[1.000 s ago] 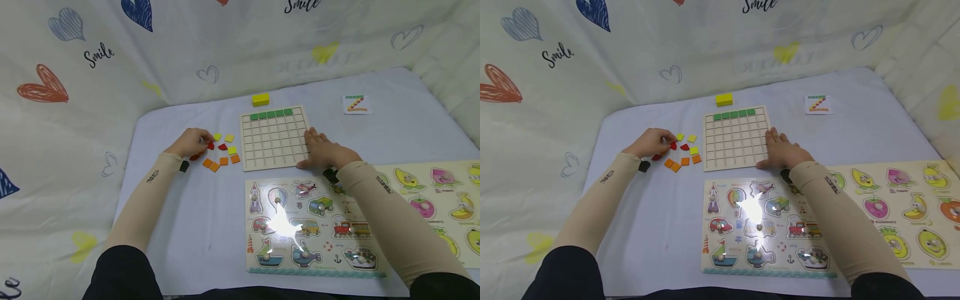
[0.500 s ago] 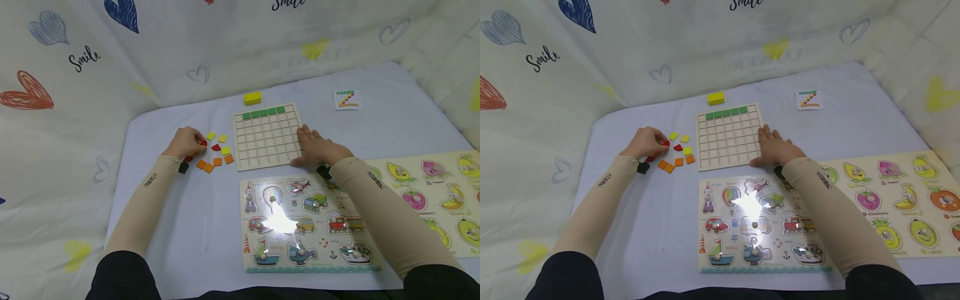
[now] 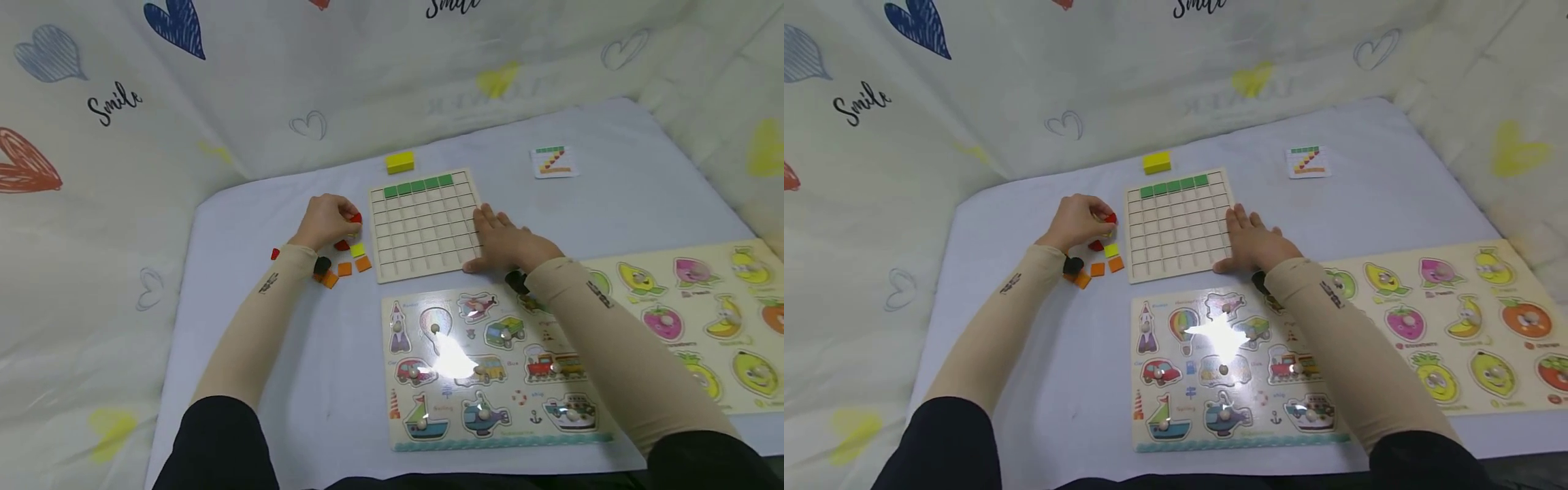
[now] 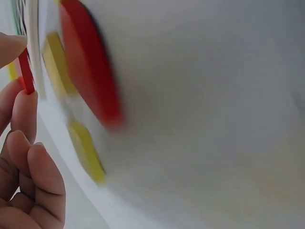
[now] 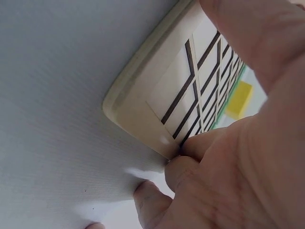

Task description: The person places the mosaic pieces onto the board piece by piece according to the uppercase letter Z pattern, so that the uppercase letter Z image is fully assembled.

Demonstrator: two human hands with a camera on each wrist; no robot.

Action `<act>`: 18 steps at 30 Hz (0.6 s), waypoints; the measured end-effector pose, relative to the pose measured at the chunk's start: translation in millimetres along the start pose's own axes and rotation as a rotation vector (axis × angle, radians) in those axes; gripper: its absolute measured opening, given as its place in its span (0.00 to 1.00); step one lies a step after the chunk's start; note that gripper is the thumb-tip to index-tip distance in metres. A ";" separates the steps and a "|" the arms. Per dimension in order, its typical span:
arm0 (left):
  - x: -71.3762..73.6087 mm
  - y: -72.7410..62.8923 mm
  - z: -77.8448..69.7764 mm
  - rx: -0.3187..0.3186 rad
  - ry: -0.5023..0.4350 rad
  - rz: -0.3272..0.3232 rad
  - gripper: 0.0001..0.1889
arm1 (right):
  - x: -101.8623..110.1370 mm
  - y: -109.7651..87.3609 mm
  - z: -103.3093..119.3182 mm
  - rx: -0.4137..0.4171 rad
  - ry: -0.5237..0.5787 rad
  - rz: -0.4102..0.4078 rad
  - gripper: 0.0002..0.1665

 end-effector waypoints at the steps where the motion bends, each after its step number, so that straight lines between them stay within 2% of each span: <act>1: -2.6 2.1 -8.9 -0.017 0.002 0.000 0.14 | 0.0 0.3 0.0 0.000 -0.001 -0.002 0.68; 9: -24.1 22.0 -82.9 -0.154 -0.002 0.015 0.15 | -1.2 3.9 -3.1 -0.001 -0.019 -0.011 0.69; 14: -45.5 33.7 -126.1 -0.223 -0.001 0.049 0.13 | -2.7 2.0 -6.2 -0.014 -0.007 -0.012 0.69; 18: -65.3 39.8 -153.8 -0.275 0.017 0.087 0.11 | -5.1 0.9 -10.0 -0.027 -0.007 -0.011 0.70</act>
Point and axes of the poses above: each hand's wrist, its own y-axis towards the middle knuckle, its own x-axis out of the back of the hand, z = x × y, the point moved 10 cm from there along y, towards the middle knuckle, and after that the axes turned 11 degrees about x, right-handed, at the moved point
